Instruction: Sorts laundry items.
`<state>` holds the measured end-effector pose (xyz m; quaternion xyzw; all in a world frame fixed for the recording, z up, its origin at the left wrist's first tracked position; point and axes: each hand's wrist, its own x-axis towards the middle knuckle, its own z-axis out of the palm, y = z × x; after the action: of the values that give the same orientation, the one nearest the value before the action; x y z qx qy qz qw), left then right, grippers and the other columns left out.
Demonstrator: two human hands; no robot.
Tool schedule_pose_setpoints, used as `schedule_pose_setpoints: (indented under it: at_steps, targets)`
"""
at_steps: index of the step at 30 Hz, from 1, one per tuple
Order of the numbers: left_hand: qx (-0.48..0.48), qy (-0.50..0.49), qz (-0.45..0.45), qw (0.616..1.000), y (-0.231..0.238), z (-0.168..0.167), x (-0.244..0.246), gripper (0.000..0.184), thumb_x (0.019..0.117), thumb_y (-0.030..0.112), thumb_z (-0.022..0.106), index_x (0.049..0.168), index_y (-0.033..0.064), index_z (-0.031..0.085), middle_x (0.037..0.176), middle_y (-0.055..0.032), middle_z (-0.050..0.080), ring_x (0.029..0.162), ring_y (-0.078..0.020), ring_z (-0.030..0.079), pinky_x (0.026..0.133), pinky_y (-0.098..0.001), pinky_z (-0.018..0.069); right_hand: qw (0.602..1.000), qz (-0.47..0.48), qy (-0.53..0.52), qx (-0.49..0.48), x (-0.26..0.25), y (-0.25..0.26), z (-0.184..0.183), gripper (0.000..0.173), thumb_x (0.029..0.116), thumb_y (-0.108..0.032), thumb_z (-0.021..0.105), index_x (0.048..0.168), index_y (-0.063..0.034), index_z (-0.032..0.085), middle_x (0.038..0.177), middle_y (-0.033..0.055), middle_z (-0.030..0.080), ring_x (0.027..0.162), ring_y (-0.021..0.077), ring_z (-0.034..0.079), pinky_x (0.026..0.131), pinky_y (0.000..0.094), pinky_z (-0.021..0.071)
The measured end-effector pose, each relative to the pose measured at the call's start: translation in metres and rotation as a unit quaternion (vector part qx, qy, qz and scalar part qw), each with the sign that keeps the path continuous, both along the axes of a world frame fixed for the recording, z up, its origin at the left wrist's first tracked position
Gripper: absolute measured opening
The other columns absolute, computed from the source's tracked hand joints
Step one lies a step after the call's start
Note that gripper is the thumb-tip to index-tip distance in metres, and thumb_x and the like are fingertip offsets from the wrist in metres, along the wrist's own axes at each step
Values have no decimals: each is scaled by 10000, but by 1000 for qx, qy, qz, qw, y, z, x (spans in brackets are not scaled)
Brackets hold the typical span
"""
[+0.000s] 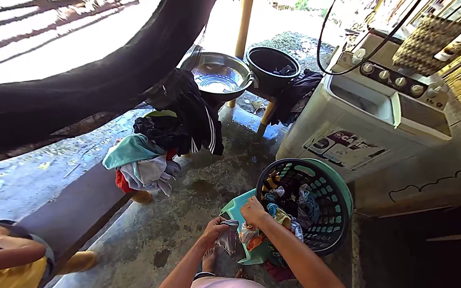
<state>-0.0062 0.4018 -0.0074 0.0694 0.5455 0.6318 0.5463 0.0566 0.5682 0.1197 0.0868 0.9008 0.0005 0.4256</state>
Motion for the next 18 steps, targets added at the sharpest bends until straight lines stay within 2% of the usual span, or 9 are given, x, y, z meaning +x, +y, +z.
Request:
schedule_pose_setpoints:
  at_steps: [2, 9, 13, 18]
  targets:
    - [-14, 13, -21, 1000, 6, -3, 1, 95, 922, -64, 620, 973, 11, 591, 791, -37, 659, 687, -100, 639, 671, -276, 556, 1000, 0, 6, -15, 1, 3, -2, 263, 956, -36, 605, 1201, 51, 643, 1250, 235, 647, 1244, 415, 558, 1078, 587, 370]
    - [-30, 33, -79, 996, 29, -18, 18, 63, 939, -37, 631, 974, -3, 591, 805, -36, 623, 707, -98, 602, 694, -279, 528, 989, -67, 70, -113, 6, 19, -7, 413, 917, 18, 621, 1327, -35, 608, 1226, 237, 660, 1200, 415, 596, 1073, 588, 386]
    - [-45, 34, -89, 994, 41, -19, 29, 58, 939, -28, 623, 986, -10, 595, 820, -50, 613, 716, -114, 588, 700, -302, 520, 981, -92, 105, -134, 10, 22, -10, 436, 879, 45, 633, 1306, -40, 609, 1192, 240, 667, 1169, 419, 610, 1047, 588, 411]
    - [-35, 8, -82, 996, 50, -19, 36, 45, 956, -28, 604, 978, 2, 579, 795, -39, 605, 686, -105, 582, 667, -285, 516, 979, -92, 118, -137, 11, 22, -13, 375, 895, 39, 612, 1263, -28, 621, 1165, 230, 675, 1145, 404, 622, 1040, 575, 413]
